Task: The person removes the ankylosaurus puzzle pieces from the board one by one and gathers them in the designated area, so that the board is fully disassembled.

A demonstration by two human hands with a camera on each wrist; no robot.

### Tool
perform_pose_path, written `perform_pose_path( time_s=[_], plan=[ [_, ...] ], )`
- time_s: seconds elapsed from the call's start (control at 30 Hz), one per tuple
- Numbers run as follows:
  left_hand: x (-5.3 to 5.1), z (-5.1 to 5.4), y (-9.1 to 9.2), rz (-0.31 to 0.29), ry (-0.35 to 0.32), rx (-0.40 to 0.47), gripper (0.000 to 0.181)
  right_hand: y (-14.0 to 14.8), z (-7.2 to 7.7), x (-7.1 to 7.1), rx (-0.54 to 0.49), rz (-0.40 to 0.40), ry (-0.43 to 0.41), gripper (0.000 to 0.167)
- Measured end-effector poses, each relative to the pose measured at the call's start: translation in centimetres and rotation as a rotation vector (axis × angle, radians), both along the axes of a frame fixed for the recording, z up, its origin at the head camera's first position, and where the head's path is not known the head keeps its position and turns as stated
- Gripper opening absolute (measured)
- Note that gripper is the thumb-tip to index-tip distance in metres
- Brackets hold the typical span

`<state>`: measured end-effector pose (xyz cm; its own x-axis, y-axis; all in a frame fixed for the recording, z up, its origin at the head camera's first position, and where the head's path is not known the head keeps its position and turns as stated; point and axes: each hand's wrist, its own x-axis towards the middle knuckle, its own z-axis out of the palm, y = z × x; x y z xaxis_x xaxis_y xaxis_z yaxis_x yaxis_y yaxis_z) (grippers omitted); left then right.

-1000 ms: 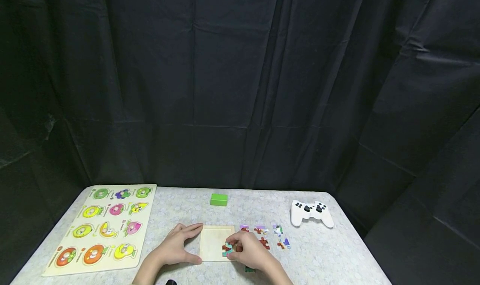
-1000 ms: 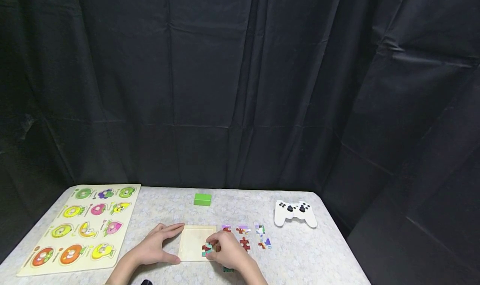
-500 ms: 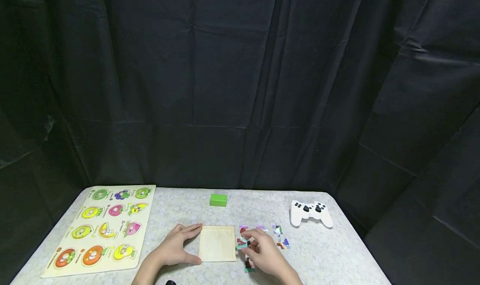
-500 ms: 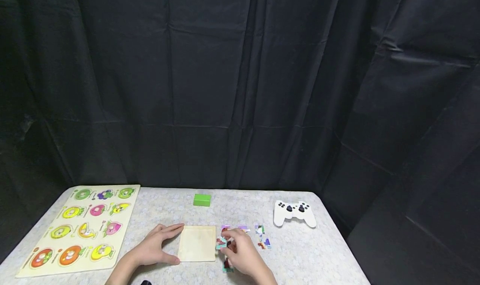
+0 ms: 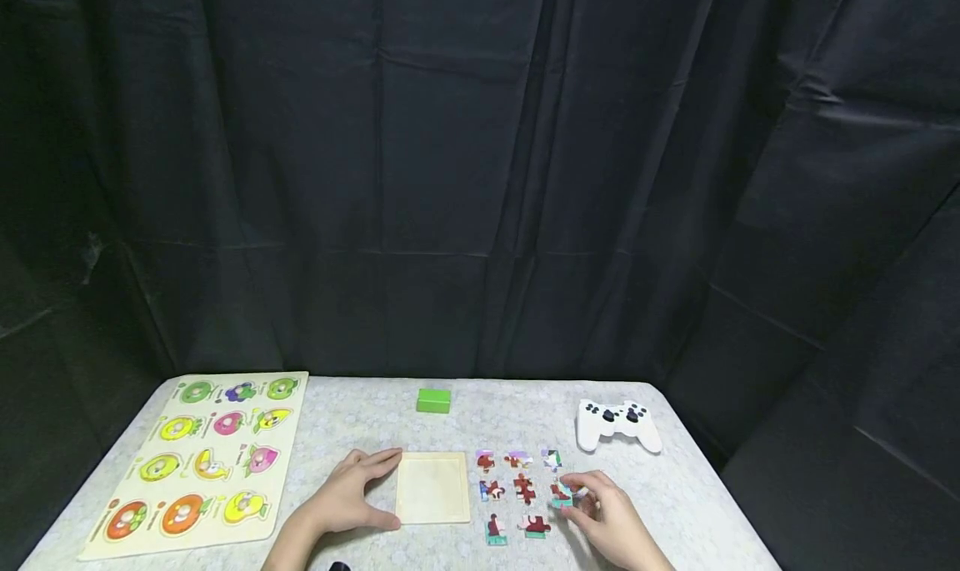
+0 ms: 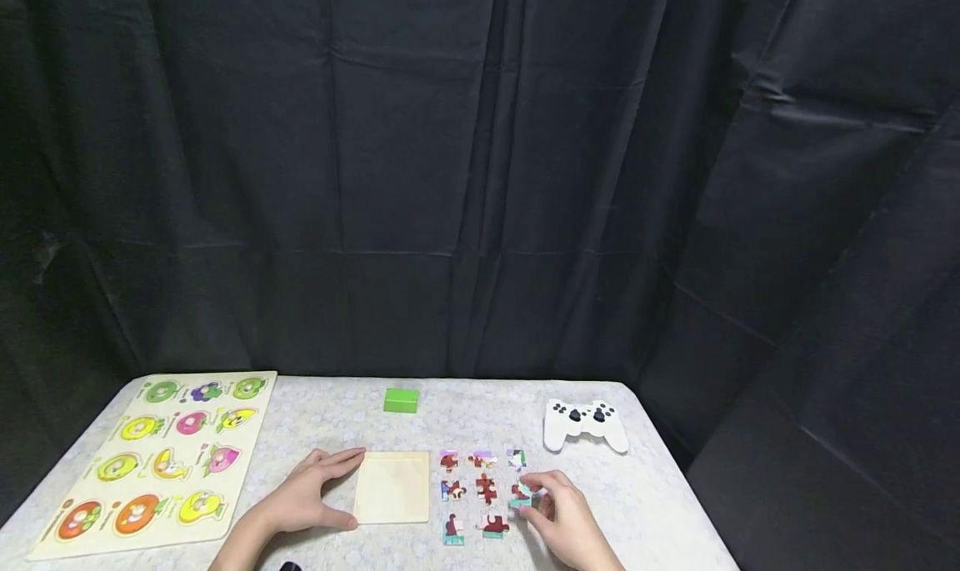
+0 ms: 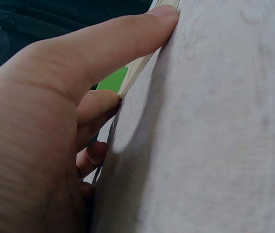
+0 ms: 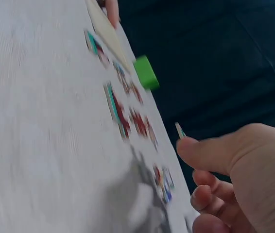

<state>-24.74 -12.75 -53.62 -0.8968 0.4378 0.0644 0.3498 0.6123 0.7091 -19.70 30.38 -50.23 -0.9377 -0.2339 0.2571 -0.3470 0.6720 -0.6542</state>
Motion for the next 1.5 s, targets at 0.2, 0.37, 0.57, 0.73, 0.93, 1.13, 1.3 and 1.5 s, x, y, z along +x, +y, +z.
perform_pose_path(
  time_s=[0.2,0.37,0.57,0.73,0.93,1.13,1.3,1.5],
  plan=[
    [0.1,0.5,0.0,0.005,-0.011,0.01,0.104,3.0,-0.8,0.4,0.001,0.05,-0.045,0.031],
    [0.1,0.6,-0.1,0.008,-0.009,0.011,0.103,4.0,-2.0,0.3,0.002,0.15,0.088,0.028],
    [0.0,0.5,-0.1,-0.002,-0.005,0.009,0.103,4.2,-2.8,0.1,0.023,0.131,0.002,0.028],
    [-0.1,0.3,0.0,0.0,-0.008,0.005,0.103,4.3,-3.5,0.1,0.024,0.106,-0.037,0.028],
    [0.2,0.1,0.0,-0.013,-0.008,0.007,0.103,4.6,-3.6,0.3,0.026,0.111,-0.114,0.029],
    [0.1,0.1,0.0,-0.022,0.011,0.018,0.103,4.6,-3.8,0.2,0.008,0.109,-0.125,0.028],
    [-0.1,0.1,-0.1,-0.013,0.018,0.019,0.104,4.4,-4.5,0.2,-0.014,0.138,0.035,0.026],
    [0.0,0.1,-0.1,-0.01,0.02,0.025,0.104,4.4,-5.0,0.1,-0.033,0.168,0.148,0.031]
  ],
)
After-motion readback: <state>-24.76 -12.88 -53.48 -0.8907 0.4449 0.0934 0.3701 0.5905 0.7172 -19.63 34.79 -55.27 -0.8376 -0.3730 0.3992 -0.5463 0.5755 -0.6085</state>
